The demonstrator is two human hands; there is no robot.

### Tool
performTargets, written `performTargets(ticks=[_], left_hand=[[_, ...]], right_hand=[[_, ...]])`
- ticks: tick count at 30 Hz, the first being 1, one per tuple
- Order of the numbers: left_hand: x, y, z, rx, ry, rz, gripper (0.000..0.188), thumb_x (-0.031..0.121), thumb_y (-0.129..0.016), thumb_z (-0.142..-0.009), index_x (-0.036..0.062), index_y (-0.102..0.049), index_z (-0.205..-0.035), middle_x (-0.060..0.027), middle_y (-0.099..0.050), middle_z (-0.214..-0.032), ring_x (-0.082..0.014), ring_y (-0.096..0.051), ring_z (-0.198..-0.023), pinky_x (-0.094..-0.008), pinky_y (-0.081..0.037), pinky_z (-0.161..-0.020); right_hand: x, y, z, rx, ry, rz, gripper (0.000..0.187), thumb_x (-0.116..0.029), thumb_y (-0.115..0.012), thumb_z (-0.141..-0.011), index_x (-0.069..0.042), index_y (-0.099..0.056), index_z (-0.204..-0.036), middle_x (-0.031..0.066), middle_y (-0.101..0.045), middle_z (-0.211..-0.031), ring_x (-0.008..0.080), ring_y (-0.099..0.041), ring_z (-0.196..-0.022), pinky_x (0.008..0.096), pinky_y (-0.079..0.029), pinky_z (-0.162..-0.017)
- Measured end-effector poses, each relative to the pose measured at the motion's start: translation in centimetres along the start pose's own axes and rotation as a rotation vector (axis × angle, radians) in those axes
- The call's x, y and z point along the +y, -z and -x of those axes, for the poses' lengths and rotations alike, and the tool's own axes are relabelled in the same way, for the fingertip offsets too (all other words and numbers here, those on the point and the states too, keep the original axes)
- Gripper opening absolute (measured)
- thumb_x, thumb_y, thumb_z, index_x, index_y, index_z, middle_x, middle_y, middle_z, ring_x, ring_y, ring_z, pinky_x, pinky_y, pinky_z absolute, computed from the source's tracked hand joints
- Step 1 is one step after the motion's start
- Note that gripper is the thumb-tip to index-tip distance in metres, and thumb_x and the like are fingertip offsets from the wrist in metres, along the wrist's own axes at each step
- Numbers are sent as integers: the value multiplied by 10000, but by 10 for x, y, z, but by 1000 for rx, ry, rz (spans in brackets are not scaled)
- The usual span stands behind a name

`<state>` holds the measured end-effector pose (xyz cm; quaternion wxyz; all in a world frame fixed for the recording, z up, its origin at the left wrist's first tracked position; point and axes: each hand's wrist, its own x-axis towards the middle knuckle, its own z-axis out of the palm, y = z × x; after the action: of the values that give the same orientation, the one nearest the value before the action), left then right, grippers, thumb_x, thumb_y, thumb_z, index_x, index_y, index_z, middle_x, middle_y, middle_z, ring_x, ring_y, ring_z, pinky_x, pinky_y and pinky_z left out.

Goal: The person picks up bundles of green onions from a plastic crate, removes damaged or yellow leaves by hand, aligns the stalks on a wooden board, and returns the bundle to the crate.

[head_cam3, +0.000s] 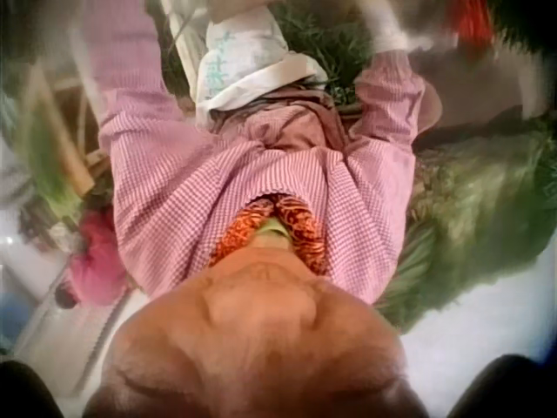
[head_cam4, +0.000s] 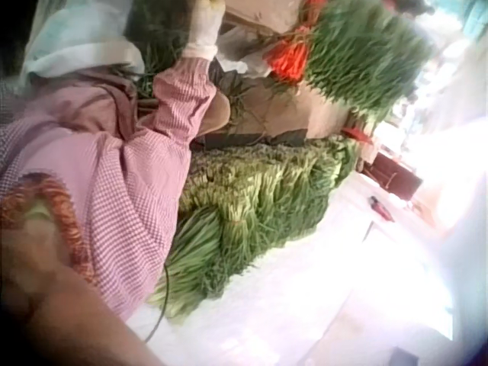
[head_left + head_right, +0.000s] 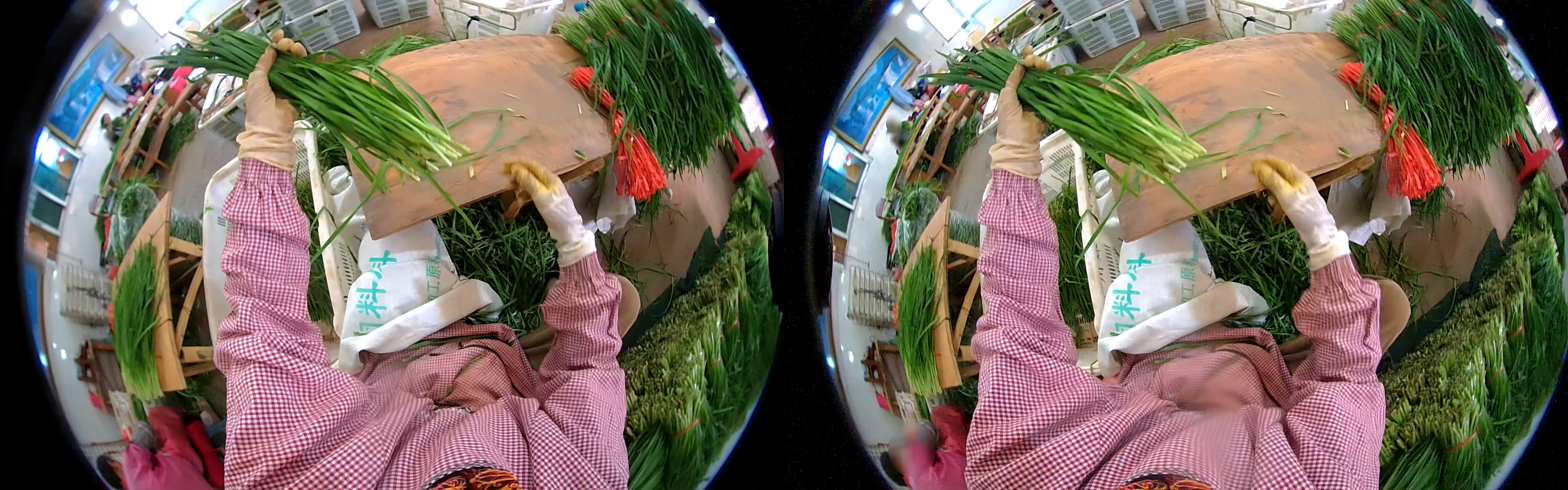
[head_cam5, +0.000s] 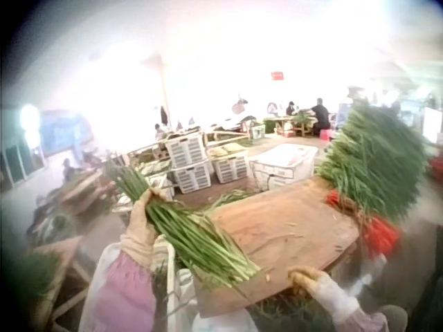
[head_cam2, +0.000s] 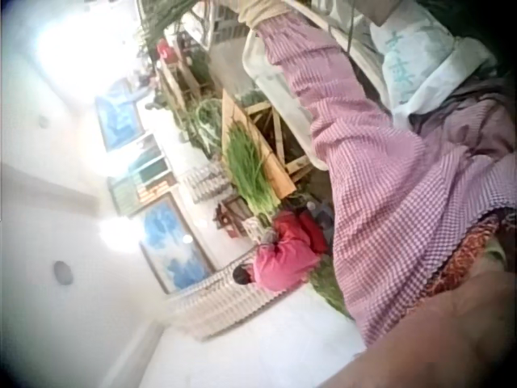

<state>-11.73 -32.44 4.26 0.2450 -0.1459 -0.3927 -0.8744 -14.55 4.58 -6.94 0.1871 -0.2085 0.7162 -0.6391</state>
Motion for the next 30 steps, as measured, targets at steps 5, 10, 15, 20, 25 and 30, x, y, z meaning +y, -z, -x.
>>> performTargets(ticks=[5, 10, 15, 20, 25, 30], left_hand=[[-12, -31, 10, -107, 89, 36, 263, 157, -411, -858, -13, -438, -1057, -46, -531, -823, -197, -528, -809, -438, -446, -793], [-11, -29, 9, -124, 134, 104, 260, 148, -409, -857, -10, -435, -1062, -35, -523, -805, -185, -520, -808, -445, -418, -830], [4, -4, 11, -81, 149, 168, 219, 121, -397, -854, 0, -450, -1028, -36, -520, -811, -179, -510, -815, -401, -355, -899], [16, 22, 7, 17, 197, 16, 201, 140, -352, -867, -6, -460, -952, -85, -539, -895, -230, -534, -855, -394, -396, -871], [1, -2, 10, 5, 312, -119, 264, 163, -379, -831, -53, -508, -911, -187, -557, -949, -275, -543, -901, -374, -438, -820], [-7, -14, 10, 138, 183, 3, 155, 70, -455, -780, -25, -506, -892, -127, -567, -836, -257, -536, -856, -373, -431, -828]], right_hand=[[-52, -42, -21, -75, 263, -169, 255, -195, -515, -808, -13, -554, -984, 30, -581, -867, 100, -515, -791, 205, -391, -680], [-49, -38, -14, -116, 174, -371, 218, -192, -522, -807, 4, -573, -888, 17, -548, -728, 60, -470, -632, 161, -371, -599], [15, -4, 20, -129, 283, -1038, 174, -213, -504, -825, -43, -496, -859, -12, -509, -683, 49, -383, -449, 216, -382, -450], [50, -16, 38, 284, -164, -825, 310, -256, -524, -811, -55, -474, -1041, 62, -567, -938, 90, -540, -727, 241, -457, -596], [18, -63, -2, -195, 77, -727, 428, -310, -500, -822, -17, -441, -1128, 81, -525, -1046, 135, -510, -918, 245, -409, -749], [-7, -69, -25, -57, 1, -837, 350, -373, -518, -801, -61, -533, -959, 37, -560, -824, 78, -507, -670, 182, -384, -590]])
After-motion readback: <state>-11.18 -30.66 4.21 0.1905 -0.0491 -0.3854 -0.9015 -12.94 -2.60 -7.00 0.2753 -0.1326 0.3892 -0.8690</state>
